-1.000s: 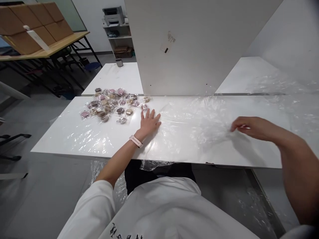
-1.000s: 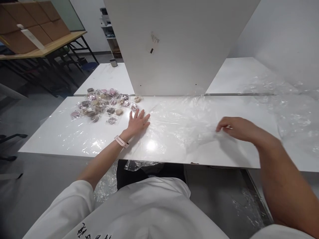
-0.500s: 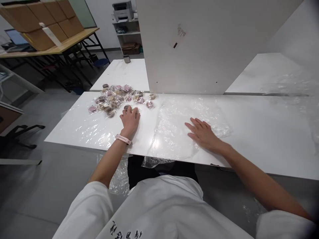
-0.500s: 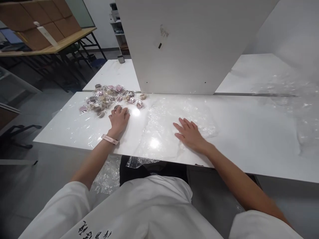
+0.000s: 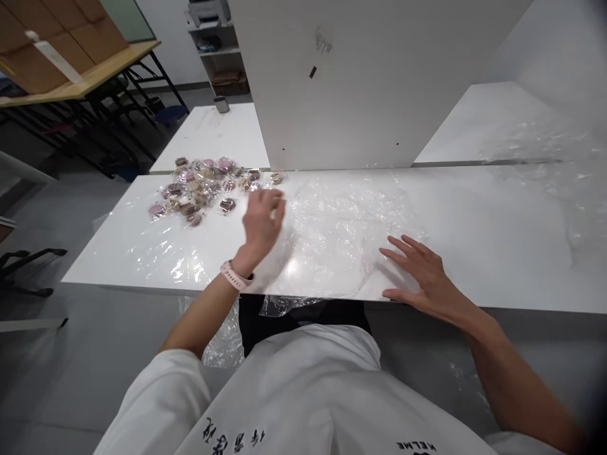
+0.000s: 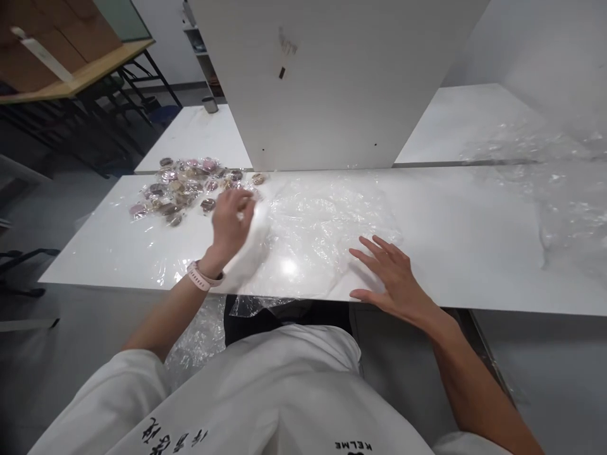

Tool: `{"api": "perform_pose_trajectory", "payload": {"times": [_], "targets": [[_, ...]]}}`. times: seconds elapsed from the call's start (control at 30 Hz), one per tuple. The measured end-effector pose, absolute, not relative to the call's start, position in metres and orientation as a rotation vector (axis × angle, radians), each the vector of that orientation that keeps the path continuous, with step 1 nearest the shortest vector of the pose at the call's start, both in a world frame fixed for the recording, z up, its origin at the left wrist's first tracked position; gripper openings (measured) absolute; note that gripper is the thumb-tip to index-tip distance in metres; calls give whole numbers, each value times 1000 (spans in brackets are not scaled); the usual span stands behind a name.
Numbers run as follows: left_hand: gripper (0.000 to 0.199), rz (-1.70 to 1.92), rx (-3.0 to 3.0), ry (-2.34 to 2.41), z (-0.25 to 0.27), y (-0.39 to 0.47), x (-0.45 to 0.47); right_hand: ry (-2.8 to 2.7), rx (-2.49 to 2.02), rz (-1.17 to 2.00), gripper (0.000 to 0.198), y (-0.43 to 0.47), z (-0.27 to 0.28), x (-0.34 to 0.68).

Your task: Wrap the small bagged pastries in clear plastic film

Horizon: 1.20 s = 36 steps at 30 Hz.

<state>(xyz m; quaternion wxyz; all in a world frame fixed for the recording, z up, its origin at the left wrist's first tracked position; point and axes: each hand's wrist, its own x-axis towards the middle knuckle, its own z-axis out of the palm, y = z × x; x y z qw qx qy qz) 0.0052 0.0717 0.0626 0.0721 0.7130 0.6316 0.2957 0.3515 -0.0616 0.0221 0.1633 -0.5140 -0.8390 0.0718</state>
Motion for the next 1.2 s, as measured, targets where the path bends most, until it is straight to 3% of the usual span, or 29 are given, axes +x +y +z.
{"api": "perform_pose_trajectory", "payload": {"times": [0.13, 0.27, 0.47, 0.67, 0.8, 0.9, 1.0, 1.2], "targets": [[32, 536, 2471, 1282, 47, 43, 86, -2518, -1289, 119, 62, -56, 30, 326], [48, 301, 2596, 1030, 18, 31, 104, -2638, -1182, 63, 49, -49, 29, 309], [92, 229, 2543, 994, 52, 6, 30, -2531, -1331, -59, 19, -77, 17, 325], [123, 50, 2608, 1145, 35, -63, -57, -2241, -1788, -127, 30, -123, 10, 355], [102, 196, 2685, 1315, -1, -100, -46, -2145, -1844, 159, 42, -136, 24, 358], [56, 479, 2657, 1358, -12, -105, -21, -2267, -1648, 121, 44, -129, 27, 353], [10, 829, 2443, 1301, -1, -95, -8, -2322, -1500, 23, 29, -119, 18, 354], [28, 1019, 1848, 1520, 47, -40, -13, -2240, -1518, 168, 27, -76, 44, 369]]}}
